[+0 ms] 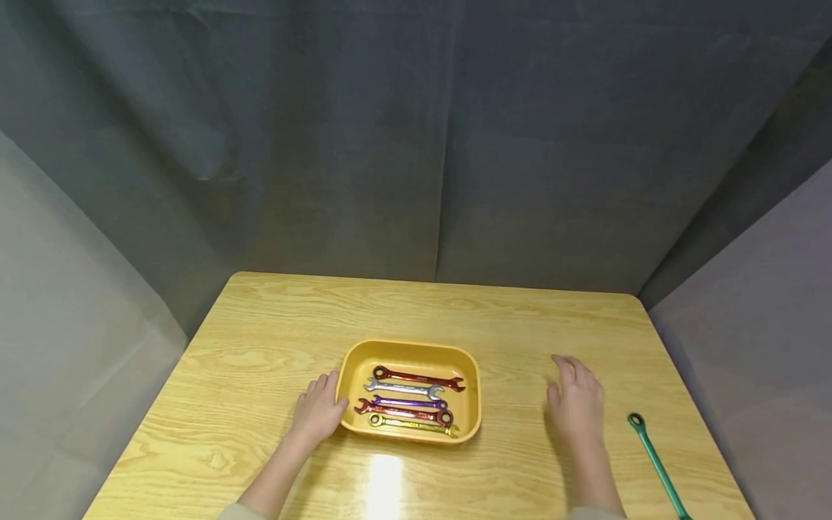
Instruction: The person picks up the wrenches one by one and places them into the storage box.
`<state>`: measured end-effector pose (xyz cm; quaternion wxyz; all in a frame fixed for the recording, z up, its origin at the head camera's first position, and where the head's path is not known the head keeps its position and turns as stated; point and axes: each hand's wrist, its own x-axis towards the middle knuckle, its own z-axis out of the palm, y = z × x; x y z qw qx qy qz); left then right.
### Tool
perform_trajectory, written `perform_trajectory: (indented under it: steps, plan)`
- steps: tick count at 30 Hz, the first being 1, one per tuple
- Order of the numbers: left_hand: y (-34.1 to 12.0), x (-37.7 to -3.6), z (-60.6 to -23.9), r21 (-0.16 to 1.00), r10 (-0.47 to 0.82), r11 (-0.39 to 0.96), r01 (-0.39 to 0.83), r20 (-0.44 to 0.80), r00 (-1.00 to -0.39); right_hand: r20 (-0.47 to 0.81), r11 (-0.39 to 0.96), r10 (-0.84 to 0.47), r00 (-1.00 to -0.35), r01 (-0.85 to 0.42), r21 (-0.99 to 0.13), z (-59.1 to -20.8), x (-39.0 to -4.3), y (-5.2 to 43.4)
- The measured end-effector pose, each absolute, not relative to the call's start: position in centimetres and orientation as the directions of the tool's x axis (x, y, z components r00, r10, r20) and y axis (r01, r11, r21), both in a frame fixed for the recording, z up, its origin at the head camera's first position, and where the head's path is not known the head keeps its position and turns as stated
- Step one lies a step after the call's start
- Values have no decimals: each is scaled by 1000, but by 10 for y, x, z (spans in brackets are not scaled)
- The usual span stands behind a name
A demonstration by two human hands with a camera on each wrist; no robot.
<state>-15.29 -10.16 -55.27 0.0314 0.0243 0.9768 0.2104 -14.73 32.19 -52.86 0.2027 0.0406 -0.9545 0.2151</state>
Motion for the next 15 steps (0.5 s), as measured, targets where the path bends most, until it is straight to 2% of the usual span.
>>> perform_trajectory:
  steps: [6,15]
  plan:
    - [-102,-153,-553,420,61,907,34,-50,-997,393,904,66,-917,-112,-412,-532,-140,337]
    - [-101,-154,-554,417,60,908,32,-54,-997,272,891,165,-948,26,-453,-534,-123,356]
